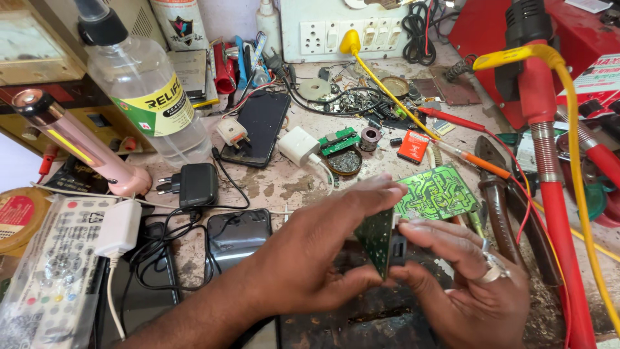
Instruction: The person holds a green circuit board on a cluttered workbench and solders its joints with a soldering iron, repositioning the board repeatedly. They then use tweezers to work on components, handle a second populated board with a ribbon cable, and finally hold and turn over another board while touching its parts.
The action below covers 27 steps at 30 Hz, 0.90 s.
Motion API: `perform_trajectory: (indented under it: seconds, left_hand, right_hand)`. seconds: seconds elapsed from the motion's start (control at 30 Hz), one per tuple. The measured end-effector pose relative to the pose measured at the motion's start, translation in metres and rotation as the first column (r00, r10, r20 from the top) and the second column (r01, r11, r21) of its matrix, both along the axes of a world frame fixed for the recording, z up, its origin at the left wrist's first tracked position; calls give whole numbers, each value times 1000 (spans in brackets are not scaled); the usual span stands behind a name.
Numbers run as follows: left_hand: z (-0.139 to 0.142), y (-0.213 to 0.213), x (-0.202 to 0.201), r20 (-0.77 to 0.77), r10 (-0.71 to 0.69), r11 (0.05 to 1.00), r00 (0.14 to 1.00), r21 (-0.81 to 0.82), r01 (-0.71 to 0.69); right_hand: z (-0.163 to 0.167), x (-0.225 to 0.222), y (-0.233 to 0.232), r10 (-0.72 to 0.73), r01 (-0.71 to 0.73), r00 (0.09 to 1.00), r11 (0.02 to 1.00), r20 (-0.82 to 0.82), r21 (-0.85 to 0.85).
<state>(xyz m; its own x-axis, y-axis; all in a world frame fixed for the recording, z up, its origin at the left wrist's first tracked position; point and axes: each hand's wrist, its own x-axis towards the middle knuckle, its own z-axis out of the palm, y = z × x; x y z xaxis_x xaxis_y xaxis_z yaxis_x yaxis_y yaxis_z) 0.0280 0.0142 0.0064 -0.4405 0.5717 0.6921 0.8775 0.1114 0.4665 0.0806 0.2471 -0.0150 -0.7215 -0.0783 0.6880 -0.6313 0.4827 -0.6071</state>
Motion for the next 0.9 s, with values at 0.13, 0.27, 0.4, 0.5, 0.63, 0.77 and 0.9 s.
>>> perform_trajectory:
  seconds: [0.13,0.27,0.4,0.5,0.63,0.77,0.9]
  left_hand:
    - [1,-2,-5,-32,-14,1000,999,3,14]
    - [1,-3,-5,103,-71,997,992,20,69]
    - [0,-5,-4,146,-91,996,985,25,89]
    - [-1,-4,-6,103,-99,995,990,28,96]
    - [-1,-5,-6,123,-94,996,988,12,93]
    - [1,-6,-4,127,-76,997,989,11,76]
    - [3,-6,-4,143,-71,997,987,13,70]
  right_hand:
    - [1,-2,-3,62,-64,998,995,-22,-77]
    - [1,-3,0,36,-36,999,999,7,1]
    - [1,-4,3,81,-80,996,997,30,-23]
    - [2,-5,4,91,-91,996,996,26,-13]
    - [2,-3,2,83,-79,994,995,67,-68]
    - [4,-2,0,78,-78,997,997,16,-14]
    - [7,-2,-2,70,-69,998,997,-5,23]
